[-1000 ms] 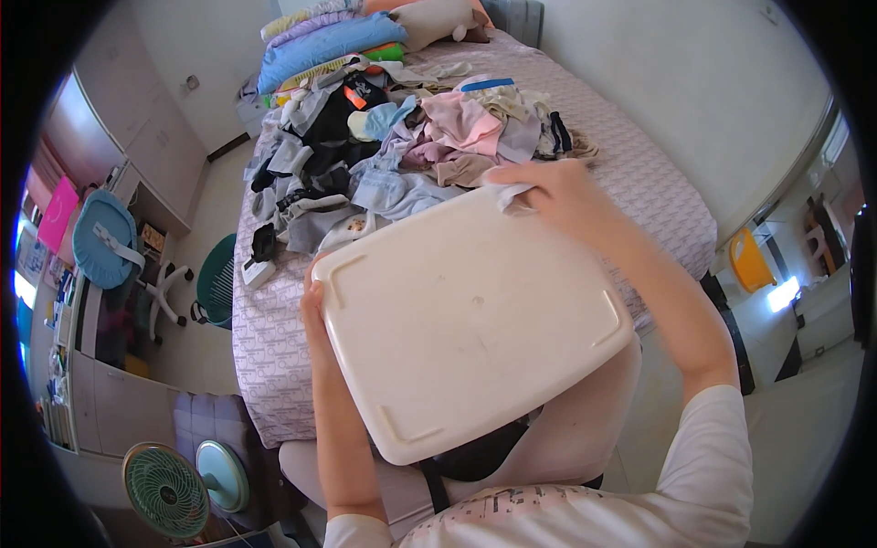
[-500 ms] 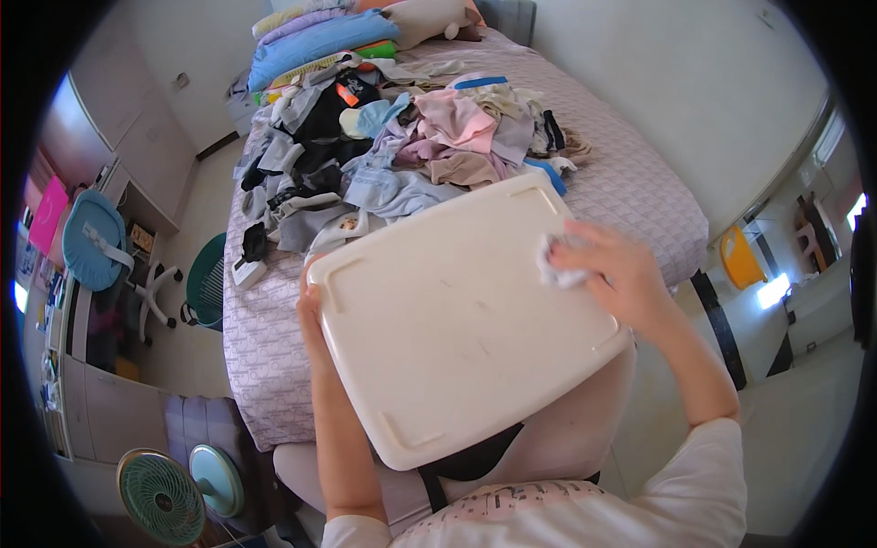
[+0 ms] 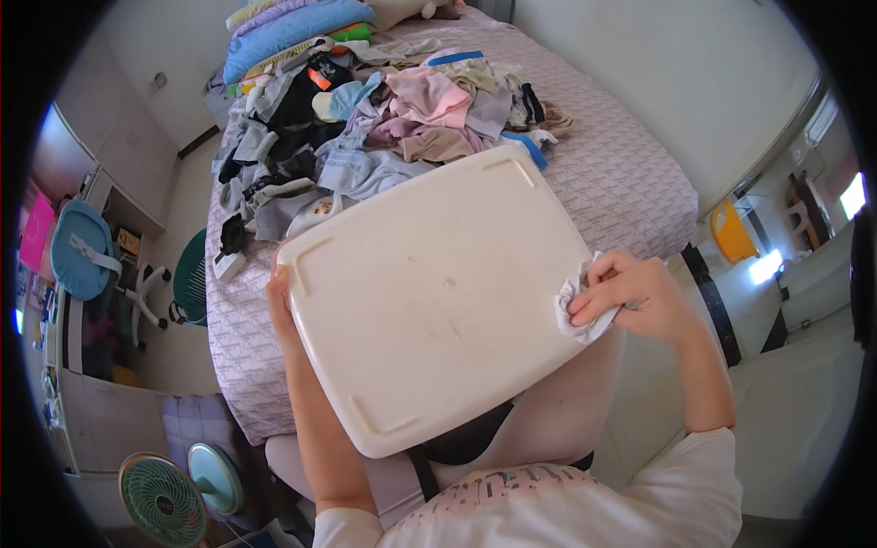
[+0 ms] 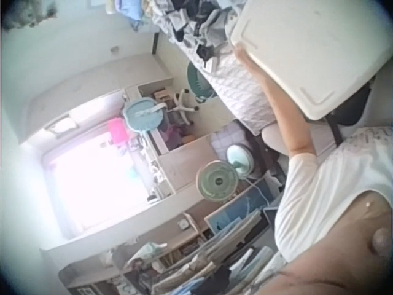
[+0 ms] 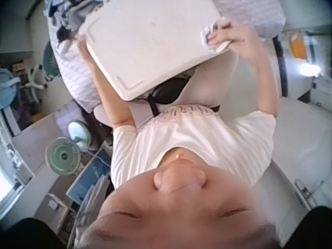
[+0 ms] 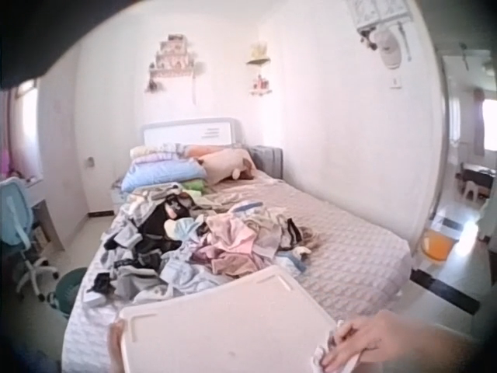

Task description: The person wipes the exterior and interior of a white plastic bin with a cloth, then folds several items of clothing and places them inside the bin.

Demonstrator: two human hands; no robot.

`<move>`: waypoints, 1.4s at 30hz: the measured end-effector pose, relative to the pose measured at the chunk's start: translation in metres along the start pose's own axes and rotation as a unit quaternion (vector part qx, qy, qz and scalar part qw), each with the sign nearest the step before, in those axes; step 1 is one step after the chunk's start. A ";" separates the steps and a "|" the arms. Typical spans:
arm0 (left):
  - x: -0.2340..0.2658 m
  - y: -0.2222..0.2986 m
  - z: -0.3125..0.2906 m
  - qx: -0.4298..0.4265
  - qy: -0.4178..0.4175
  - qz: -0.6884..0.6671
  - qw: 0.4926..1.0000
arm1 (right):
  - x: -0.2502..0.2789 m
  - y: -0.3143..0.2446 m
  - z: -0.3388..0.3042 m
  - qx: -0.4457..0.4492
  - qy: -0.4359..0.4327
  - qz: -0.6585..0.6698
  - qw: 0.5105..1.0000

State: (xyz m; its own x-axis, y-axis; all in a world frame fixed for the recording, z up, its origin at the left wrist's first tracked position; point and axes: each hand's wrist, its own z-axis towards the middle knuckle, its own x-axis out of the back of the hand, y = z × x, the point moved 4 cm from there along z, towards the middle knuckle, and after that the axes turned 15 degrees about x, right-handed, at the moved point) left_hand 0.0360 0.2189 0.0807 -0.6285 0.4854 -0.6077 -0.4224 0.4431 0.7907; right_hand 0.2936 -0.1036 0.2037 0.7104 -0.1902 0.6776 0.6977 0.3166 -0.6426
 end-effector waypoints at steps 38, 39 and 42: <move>-0.028 0.004 -0.012 0.021 0.048 0.021 0.998 | -0.032 -0.005 0.075 0.059 -0.010 -0.146 0.988; -0.031 0.006 -0.011 0.017 0.044 0.033 0.998 | -0.037 -0.013 0.056 0.113 -0.011 -0.129 0.985; -0.029 0.009 -0.012 0.003 0.040 0.058 0.998 | -0.047 -0.031 0.022 0.188 -0.021 -0.113 0.976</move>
State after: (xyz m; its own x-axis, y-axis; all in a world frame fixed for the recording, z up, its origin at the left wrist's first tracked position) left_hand 0.0432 0.1998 0.1062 -0.7229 0.4720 -0.5046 -0.3403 0.3923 0.8546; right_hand 0.2369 -0.0836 0.1999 0.5329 -0.2580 0.8059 0.7470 0.5908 -0.3048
